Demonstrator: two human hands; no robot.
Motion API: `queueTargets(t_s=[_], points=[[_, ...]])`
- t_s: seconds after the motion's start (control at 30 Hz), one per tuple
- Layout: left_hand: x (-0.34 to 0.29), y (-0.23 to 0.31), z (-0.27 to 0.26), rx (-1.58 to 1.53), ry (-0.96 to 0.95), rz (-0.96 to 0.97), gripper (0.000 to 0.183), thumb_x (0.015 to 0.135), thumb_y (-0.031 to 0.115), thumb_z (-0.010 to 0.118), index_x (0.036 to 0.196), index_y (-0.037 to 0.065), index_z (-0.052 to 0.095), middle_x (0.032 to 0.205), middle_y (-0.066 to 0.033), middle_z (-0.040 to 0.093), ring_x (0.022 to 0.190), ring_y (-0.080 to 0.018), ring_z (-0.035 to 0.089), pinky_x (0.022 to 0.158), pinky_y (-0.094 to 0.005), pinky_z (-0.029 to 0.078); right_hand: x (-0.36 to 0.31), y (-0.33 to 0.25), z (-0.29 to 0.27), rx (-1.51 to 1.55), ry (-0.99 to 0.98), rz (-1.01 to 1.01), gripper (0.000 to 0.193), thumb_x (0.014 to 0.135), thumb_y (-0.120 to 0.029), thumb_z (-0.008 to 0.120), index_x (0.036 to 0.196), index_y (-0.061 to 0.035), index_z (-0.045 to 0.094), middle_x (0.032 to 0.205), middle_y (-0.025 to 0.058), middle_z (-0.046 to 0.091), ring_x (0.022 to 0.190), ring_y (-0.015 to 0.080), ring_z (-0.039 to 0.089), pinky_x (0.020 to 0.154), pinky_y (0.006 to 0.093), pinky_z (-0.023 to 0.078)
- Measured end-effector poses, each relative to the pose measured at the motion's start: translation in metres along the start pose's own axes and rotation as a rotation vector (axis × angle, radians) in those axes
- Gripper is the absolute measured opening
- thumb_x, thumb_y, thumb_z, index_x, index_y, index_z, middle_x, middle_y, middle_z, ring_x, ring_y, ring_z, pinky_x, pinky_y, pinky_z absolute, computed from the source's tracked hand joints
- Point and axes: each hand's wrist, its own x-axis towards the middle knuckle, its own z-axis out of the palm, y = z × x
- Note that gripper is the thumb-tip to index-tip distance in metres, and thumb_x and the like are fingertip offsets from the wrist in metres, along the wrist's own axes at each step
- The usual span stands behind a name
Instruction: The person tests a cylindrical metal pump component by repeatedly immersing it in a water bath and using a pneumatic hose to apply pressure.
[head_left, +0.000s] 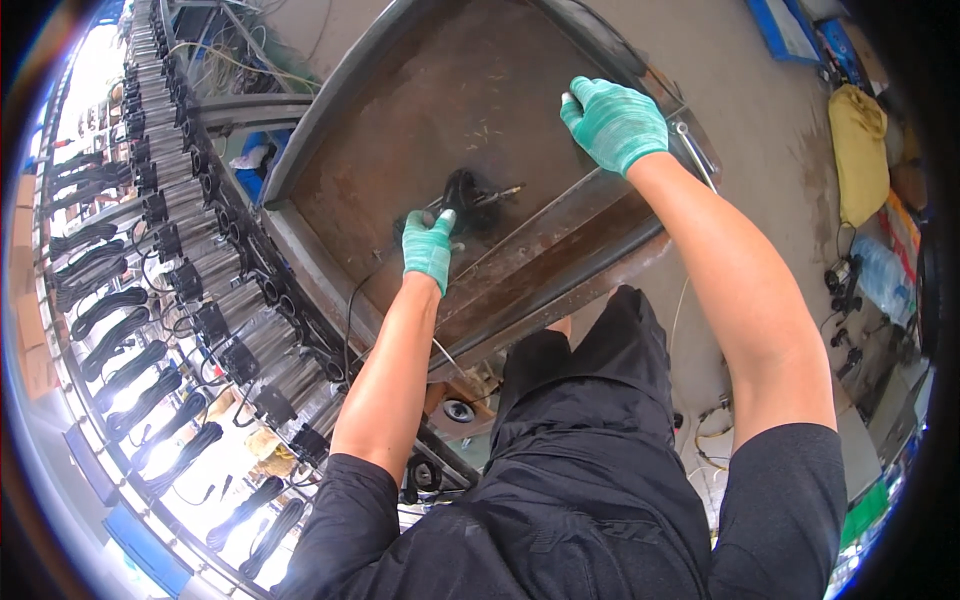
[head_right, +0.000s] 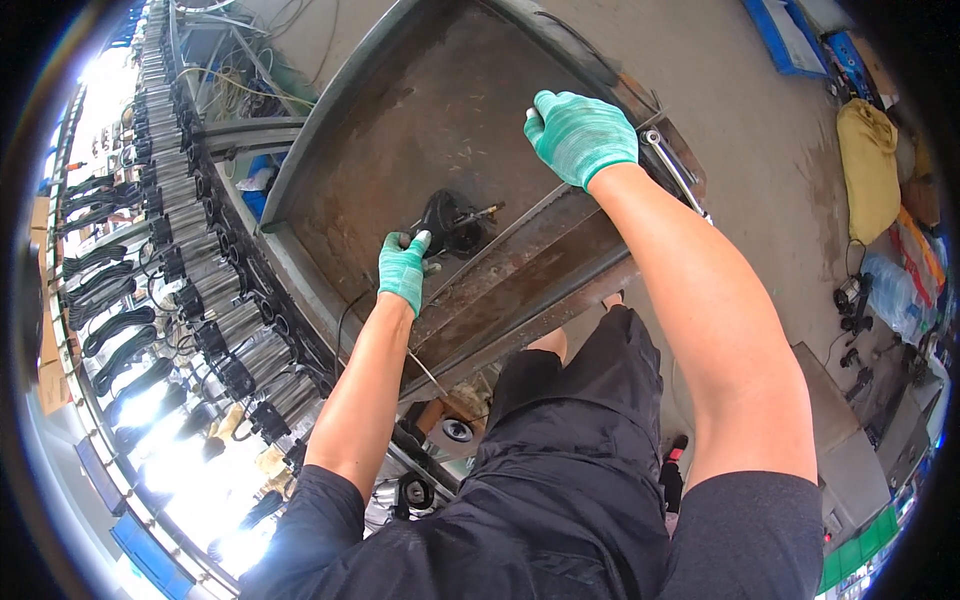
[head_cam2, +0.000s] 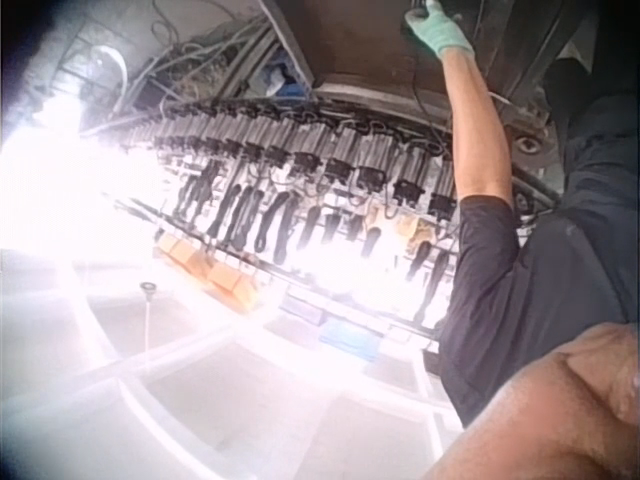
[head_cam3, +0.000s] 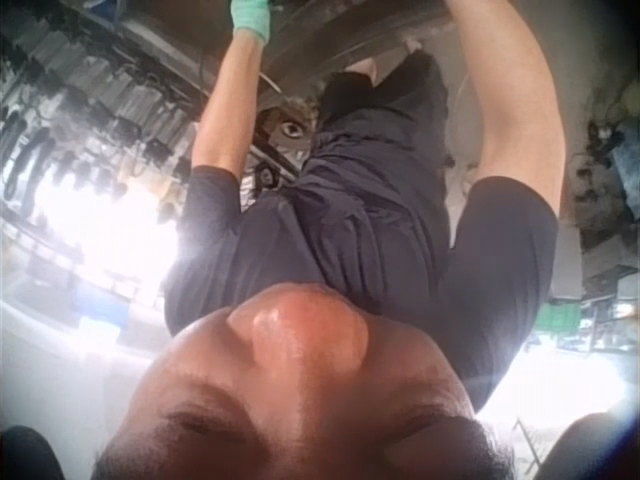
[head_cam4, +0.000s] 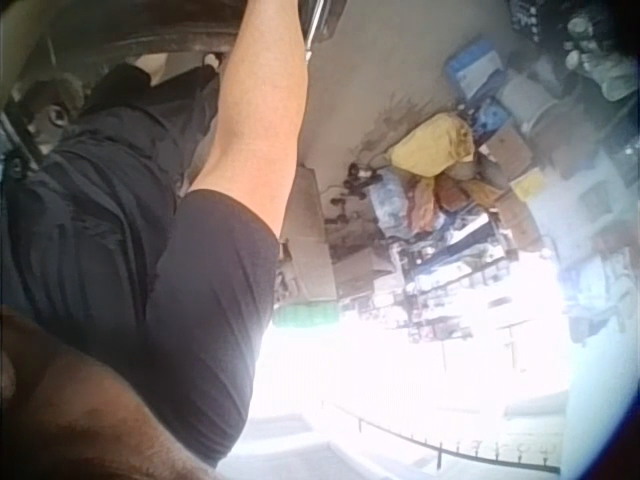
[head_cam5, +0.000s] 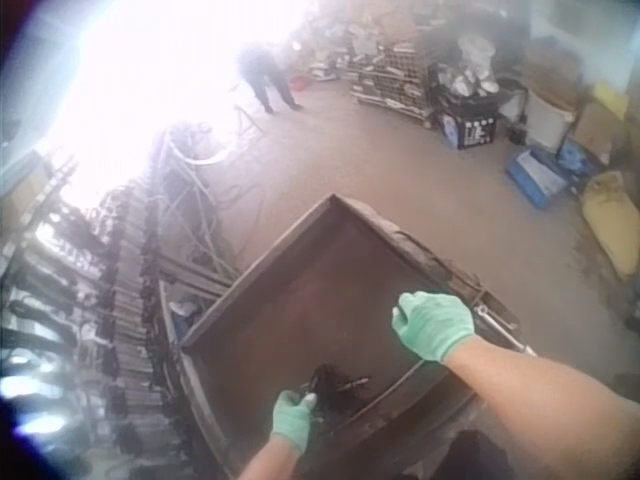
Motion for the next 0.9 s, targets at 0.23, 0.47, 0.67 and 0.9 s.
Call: queueTargets(t_s=[0.23,0.47,0.67,0.9], points=[[-0.024,0.017,-0.024,0.09,0.034,0.132,0.026,0.096,0.014,0.07,0.091,0.011,0.044,0.078,-0.0008,0.046,0.052,-0.0104,0.047,0.049,-0.0294,0.054,-0.001,-0.002,-0.002,0.027,0.028,-0.055,0.032,0.101,-0.037,0.049,0.102,-0.0091,0.064,0.101,0.0157,0.071,0.094,0.0379,0.068,0.084,0.05,0.054],[-0.115,0.07,-0.063,0.044,0.129,0.289,0.03,0.095,0.014,0.072,0.088,0.01,0.042,0.079,0.0013,0.041,0.055,-0.0075,0.045,0.044,-0.0252,0.05,-0.015,0.003,-0.001,0.342,0.069,-0.164,0.033,0.097,-0.042,0.061,0.108,-0.012,0.067,0.09,0.0184,0.072,0.086,0.0387,0.069,0.076,0.0477,0.054],[-0.183,0.077,-0.079,0.097,0.237,0.563,0.033,0.092,0.009,0.074,0.086,0.011,0.042,0.078,0.0027,0.043,0.055,-0.0046,0.041,0.042,-0.023,0.038,-0.12,-0.108,-0.034,0.472,-0.082,-0.667,0.035,0.095,-0.037,0.066,0.116,-0.0097,0.066,0.093,0.018,0.071,0.085,0.0392,0.068,0.074,0.0462,0.055],[-0.252,0.08,-0.051,0.25,0.359,0.465,0.037,0.083,0.019,0.083,0.086,0.004,0.05,0.071,-0.0061,0.05,0.066,-0.0163,0.045,0.063,-0.0325,0.046,-0.15,-0.092,-0.016,0.575,-0.194,-0.619,0.025,0.098,-0.024,0.065,0.117,-0.0079,0.065,0.087,0.0193,0.069,0.078,0.0379,0.067,0.069,0.0423,0.052]])
